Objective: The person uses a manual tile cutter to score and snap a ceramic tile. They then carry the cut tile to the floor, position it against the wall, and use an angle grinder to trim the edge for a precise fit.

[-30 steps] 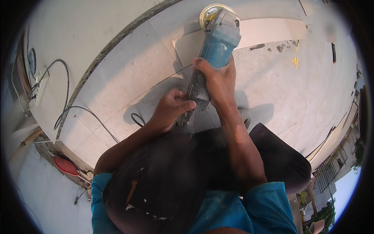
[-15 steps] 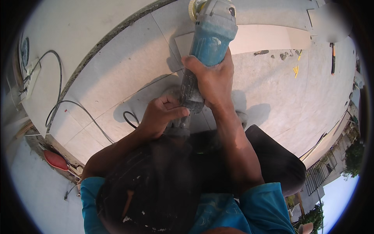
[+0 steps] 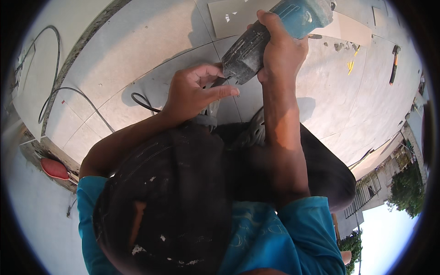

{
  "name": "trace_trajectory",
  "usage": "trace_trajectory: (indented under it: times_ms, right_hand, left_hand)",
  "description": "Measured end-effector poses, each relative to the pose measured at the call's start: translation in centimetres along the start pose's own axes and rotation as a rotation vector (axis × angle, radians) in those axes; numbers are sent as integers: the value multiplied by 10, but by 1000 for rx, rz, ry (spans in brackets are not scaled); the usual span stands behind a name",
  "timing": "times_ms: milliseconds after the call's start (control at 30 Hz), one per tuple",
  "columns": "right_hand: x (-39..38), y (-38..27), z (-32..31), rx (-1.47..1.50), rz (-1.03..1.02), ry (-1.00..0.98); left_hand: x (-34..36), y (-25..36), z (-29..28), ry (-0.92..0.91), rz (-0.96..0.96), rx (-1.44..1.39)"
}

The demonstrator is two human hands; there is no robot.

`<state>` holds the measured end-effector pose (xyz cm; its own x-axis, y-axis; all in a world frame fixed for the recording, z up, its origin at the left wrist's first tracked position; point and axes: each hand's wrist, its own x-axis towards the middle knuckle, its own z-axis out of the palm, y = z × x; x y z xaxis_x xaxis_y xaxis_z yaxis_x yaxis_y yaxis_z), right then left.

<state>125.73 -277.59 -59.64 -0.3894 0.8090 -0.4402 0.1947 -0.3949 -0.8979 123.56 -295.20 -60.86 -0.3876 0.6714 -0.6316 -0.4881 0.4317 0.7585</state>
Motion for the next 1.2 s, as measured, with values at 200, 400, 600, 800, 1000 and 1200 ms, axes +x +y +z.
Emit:
trace_trajectory:
  times_ms: [200, 400, 600, 800, 1000, 1200]
  right_hand:
    - [6, 10, -8, 105, -40, 170]
    - [9, 9, -8, -17, -2, 139]
    - [7, 14, -1, -167, 6, 3]
    - [0, -9, -1, -361, 10, -189]
    - [-3, -10, -2, -330, 101, -266]
    - [6, -8, -2, -382, 16, -266]
  left_hand:
    - [18, -27, 28, 195, 426, -210]
    - [20, -25, 21, 179, 578, -56]
    - [12, -22, 18, 202, 547, 146]
    - [15, -8, -9, 2, 279, 251]
    - [47, 8, -1, -68, 323, 283]
    - [53, 26, 2, -124, 211, 177]
